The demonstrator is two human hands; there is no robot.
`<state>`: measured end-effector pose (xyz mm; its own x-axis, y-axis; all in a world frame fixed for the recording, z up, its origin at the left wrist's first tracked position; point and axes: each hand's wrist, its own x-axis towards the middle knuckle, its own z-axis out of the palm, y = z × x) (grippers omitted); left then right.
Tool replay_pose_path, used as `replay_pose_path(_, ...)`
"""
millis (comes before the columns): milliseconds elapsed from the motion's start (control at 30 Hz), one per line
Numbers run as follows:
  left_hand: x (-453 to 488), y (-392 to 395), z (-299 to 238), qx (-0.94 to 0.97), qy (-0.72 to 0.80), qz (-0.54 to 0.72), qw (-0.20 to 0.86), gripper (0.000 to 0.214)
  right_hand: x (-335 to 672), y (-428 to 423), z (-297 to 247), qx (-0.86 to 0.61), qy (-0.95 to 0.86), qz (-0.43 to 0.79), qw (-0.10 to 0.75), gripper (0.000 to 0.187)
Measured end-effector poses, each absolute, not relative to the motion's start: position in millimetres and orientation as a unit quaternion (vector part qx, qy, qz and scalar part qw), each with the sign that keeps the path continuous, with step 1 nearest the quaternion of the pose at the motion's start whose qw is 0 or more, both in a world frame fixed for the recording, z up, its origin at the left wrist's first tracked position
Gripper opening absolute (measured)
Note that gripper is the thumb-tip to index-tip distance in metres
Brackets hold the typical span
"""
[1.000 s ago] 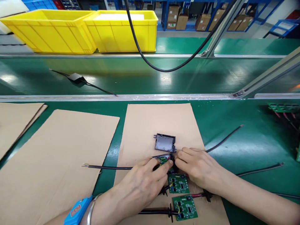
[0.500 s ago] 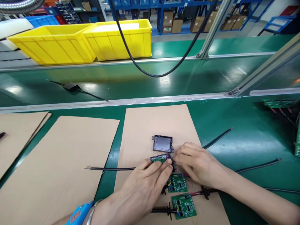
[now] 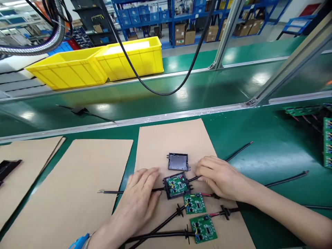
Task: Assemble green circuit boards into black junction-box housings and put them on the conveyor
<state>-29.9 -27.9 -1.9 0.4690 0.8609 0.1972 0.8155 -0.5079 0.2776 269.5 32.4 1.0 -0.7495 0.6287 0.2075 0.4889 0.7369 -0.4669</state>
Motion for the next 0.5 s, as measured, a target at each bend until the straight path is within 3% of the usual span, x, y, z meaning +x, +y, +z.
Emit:
replay_pose_path(67,-42.1,-19.7,-0.9,0.858,0.489,0.153,0.045,0.019,267.6,43.4,10.3,-0.285,-0.915,0.160,0.238,0.025)
replay_pose_path(133,-50.6,5.1,11.0,0.859,0.487,0.160,0.014,0.015,264.5,71.0,26.5,-0.282,-0.918,0.107,0.259,0.024)
replay_pose_path(267,-54.9,106.4,47.4,0.818,0.548,0.143,-0.104,0.021,261.1,166.1,65.8,-0.365,-0.908,0.022,0.205,0.025)
replay_pose_path(367,-51.0,186.4,57.9,0.791,0.586,0.132,-0.111,0.022,261.1,228.9,82.5,-0.407,-0.891,0.010,0.199,0.044)
replay_pose_path(500,-44.5,214.6,42.0,0.785,0.598,0.139,-0.078,0.030,263.7,231.4,77.8,-0.434,-0.882,0.031,0.178,0.027)
